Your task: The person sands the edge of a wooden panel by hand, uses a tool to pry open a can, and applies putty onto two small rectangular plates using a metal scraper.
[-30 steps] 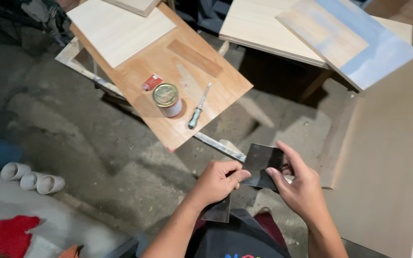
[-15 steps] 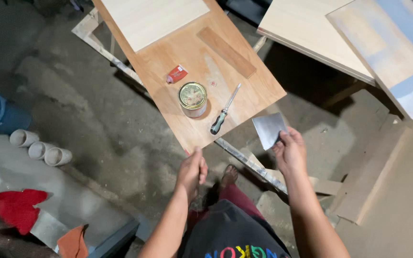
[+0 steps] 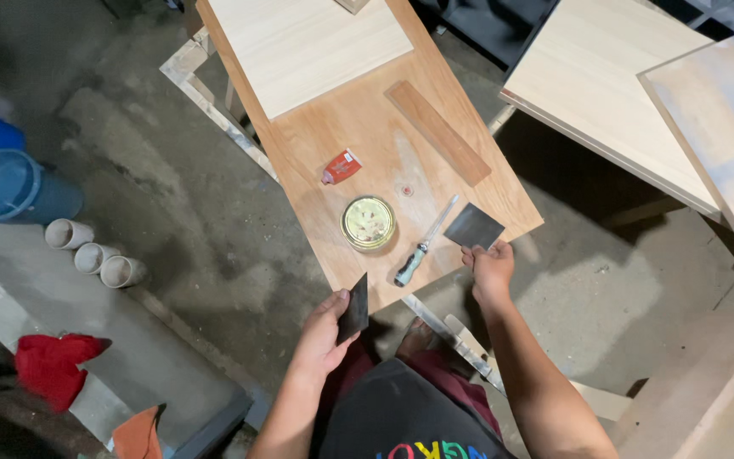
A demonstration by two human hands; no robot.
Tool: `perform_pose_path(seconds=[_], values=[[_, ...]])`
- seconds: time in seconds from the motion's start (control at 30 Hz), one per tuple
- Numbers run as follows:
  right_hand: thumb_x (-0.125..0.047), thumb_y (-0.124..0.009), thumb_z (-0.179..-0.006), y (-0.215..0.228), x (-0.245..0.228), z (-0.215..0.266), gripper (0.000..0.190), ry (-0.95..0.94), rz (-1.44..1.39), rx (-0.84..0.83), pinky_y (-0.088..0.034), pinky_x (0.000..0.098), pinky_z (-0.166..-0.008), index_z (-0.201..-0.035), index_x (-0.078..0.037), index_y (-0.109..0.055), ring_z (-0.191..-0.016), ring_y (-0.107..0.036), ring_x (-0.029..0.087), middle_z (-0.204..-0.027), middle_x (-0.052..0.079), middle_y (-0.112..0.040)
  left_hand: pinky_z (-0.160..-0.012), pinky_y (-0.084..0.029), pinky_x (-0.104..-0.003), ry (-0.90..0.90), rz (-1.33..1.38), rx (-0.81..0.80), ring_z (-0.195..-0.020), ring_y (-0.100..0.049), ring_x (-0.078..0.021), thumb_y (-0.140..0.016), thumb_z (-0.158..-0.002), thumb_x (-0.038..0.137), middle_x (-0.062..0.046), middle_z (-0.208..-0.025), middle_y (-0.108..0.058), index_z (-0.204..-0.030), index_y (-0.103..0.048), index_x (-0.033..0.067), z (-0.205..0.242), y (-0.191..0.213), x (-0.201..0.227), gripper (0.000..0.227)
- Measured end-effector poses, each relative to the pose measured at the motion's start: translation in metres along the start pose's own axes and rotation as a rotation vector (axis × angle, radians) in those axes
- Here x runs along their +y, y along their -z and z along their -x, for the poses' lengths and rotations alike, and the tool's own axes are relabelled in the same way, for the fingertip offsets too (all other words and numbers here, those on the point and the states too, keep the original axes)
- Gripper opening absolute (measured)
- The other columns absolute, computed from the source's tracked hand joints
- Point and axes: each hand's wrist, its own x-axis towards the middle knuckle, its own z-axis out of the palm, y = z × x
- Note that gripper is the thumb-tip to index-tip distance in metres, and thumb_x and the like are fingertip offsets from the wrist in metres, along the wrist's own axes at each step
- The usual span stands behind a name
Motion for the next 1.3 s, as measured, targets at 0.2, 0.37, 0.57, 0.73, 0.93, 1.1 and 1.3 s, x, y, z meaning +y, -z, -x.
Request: perform_pose_path(seconds=[0.2, 0.37, 0.57, 0.73, 0.93, 1.1, 1.3], values=[[-0.015, -0.081, -0.102, 0.001, -0.004, 0.023, 0.054, -0.028, 0.371, 0.089, -0.072, 0.0424, -0.055, -0.145, -0.002, -0.052, -0.079, -0.077, 0.031, -0.104, 0.016, -0.057, -0.039, -0.044, -0.008, -0.278, -0.154, -0.324, -0.072, -0.062, -0.0021, -0.077, -0.099, 0.002, -0.001, -0.102, -0.072, -0.136, -0.068, 0.0060, -0.034, 0.035, 0.035, 0.039], [-0.029, -0.078, -0.103, -0.017, -0.047, 0.079, 0.074, 0.097, 0.785, 0.154, -0.061, 0.0620, -0.097, -0.166, -0.011, -0.044, -0.115, -0.072, 0.045, -0.118, 0.022, -0.073, -0.041, -0.041, -0.011, -0.223, -0.275, -0.416, -0.043, -0.048, 0.0017, -0.072, -0.103, 0.007, -0.001, -0.108, -0.077, -0.128, -0.076, 0.0030, -0.063, 0.027, 0.091, 0.026], [-0.029, -0.094, -0.084, -0.116, -0.088, 0.161, 0.071, 0.621, 0.660, -0.113, -0.060, 0.0453, -0.098, -0.147, -0.011, -0.069, -0.116, -0.070, 0.036, -0.122, 0.014, -0.075, -0.091, -0.053, -0.032, -0.329, -0.894, -0.365, -0.104, -0.067, -0.0190, -0.063, -0.102, 0.023, -0.006, -0.106, -0.073, -0.116, -0.085, 0.0127, -0.105, -0.012, 0.169, 0.028], [-0.051, -0.104, -0.058, -0.168, -0.103, 0.177, 0.115, 0.800, 1.153, -0.263, -0.050, 0.0543, -0.111, -0.155, -0.011, -0.056, -0.133, -0.050, 0.041, -0.142, 0.012, -0.057, -0.101, -0.059, -0.047, -0.507, -1.589, -0.557, -0.115, -0.074, -0.0335, -0.070, -0.090, 0.029, -0.009, -0.117, -0.073, -0.153, -0.065, 0.0200, -0.084, -0.039, 0.208, 0.064], [-0.062, -0.101, -0.058, -0.178, -0.108, 0.171, 0.124, 0.624, 1.369, -0.251, -0.054, 0.0491, -0.105, -0.162, -0.019, -0.049, -0.127, -0.051, 0.034, -0.123, 0.004, -0.049, -0.126, -0.044, -0.064, -0.479, -1.695, -0.780, -0.144, -0.055, -0.0546, -0.090, -0.078, 0.035, -0.020, -0.170, -0.038, -0.174, -0.029, 0.0164, -0.076, -0.064, 0.209, 0.115], [-0.055, -0.100, -0.051, -0.184, -0.124, 0.173, 0.107, 0.775, 1.388, -0.226, -0.059, 0.0486, -0.087, -0.137, -0.011, -0.056, -0.119, -0.055, 0.036, -0.120, 0.008, -0.049, -0.128, -0.044, -0.064, -0.473, -1.655, -0.784, -0.146, -0.054, -0.0531, -0.097, -0.074, 0.036, -0.017, -0.174, -0.034, -0.174, -0.026, 0.0200, -0.099, -0.066, 0.193, 0.123], [-0.053, -0.104, -0.045, -0.191, -0.124, 0.170, 0.104, 0.733, 1.478, -0.289, -0.061, 0.0453, -0.090, -0.128, -0.013, -0.056, -0.121, -0.057, 0.032, -0.126, 0.008, -0.050, -0.128, -0.046, -0.061, -0.406, -1.754, -0.747, -0.143, -0.058, -0.0507, -0.094, -0.077, 0.035, -0.005, -0.177, -0.032, -0.171, -0.026, 0.0327, -0.085, -0.079, 0.202, 0.116]])
